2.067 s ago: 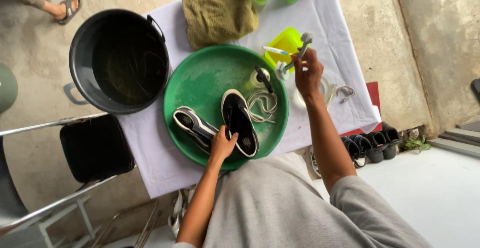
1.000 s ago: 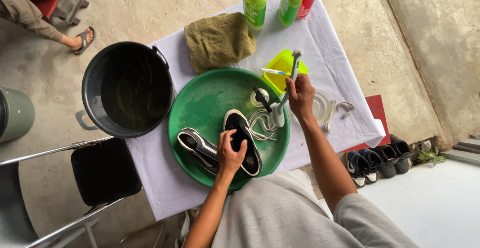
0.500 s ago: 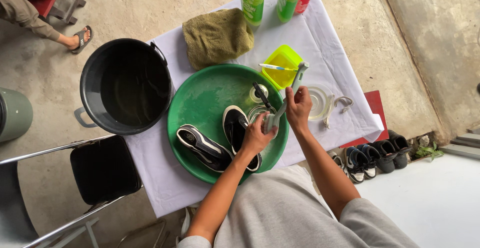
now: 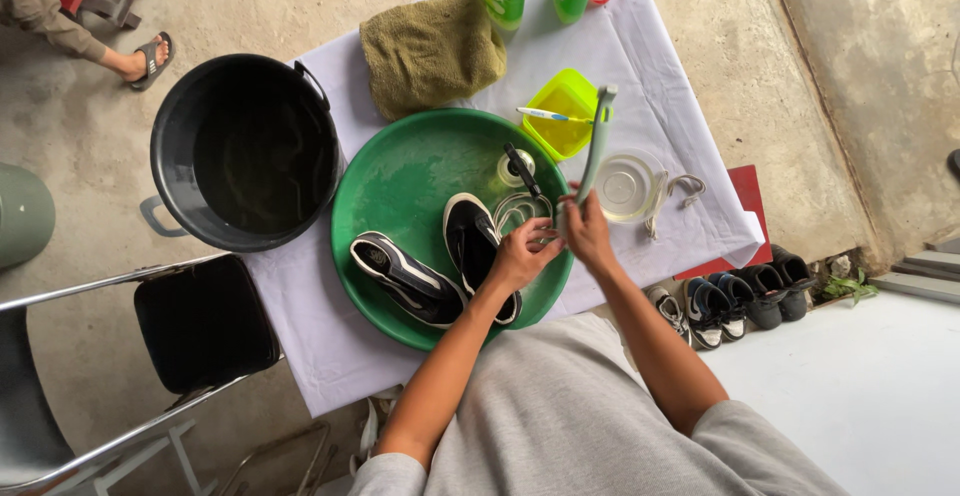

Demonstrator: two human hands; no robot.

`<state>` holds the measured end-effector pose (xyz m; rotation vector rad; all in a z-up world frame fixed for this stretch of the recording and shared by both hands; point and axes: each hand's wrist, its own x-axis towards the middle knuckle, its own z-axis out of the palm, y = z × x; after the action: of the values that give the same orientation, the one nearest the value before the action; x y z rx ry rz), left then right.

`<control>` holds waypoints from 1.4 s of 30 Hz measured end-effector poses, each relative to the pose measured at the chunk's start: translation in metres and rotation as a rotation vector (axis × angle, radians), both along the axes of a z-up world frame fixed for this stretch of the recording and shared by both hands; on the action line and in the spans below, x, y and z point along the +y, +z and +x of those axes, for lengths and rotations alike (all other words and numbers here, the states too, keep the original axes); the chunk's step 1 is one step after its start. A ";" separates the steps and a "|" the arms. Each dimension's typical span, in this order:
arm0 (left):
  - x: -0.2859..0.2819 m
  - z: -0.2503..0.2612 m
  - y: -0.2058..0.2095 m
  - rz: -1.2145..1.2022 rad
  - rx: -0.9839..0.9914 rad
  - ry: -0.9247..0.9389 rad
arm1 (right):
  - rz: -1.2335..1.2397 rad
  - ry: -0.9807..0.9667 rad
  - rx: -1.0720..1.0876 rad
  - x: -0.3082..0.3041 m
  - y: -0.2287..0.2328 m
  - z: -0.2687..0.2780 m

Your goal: The person cleans a pair of black sneakers by dipping them in a pot of water, then scrubbing the white soles with a brush dipped in a cleaning solution.

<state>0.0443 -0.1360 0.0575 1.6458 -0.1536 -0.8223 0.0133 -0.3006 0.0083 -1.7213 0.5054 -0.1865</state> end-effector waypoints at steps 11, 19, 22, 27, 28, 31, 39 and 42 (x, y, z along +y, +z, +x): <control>0.068 -0.028 -0.045 0.004 -0.090 0.220 | -0.483 0.403 0.417 -0.089 0.019 0.023; 0.088 -0.035 -0.042 0.008 -0.107 0.309 | -0.240 0.457 0.680 -0.089 0.080 0.043; 0.095 -0.037 -0.042 0.002 -0.114 0.338 | -0.439 0.480 0.532 -0.101 0.076 0.036; 0.098 -0.039 -0.039 0.017 -0.117 0.350 | -0.410 0.453 0.556 -0.107 0.102 0.021; 0.098 -0.039 -0.038 0.018 -0.116 0.346 | -0.365 0.454 0.599 -0.107 0.112 0.020; 0.096 -0.038 -0.036 0.017 -0.114 0.329 | -0.286 0.463 0.700 -0.108 0.132 0.024; 0.092 -0.035 -0.037 0.019 -0.124 0.314 | -0.369 0.429 0.787 -0.108 0.102 0.078; 0.093 -0.034 -0.036 0.018 -0.118 0.319 | -0.549 0.380 0.655 -0.109 0.073 0.093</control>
<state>0.0099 -0.0433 0.0211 1.6816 0.0349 -0.4861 0.1063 -0.4092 0.0812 -2.3833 0.6200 0.5819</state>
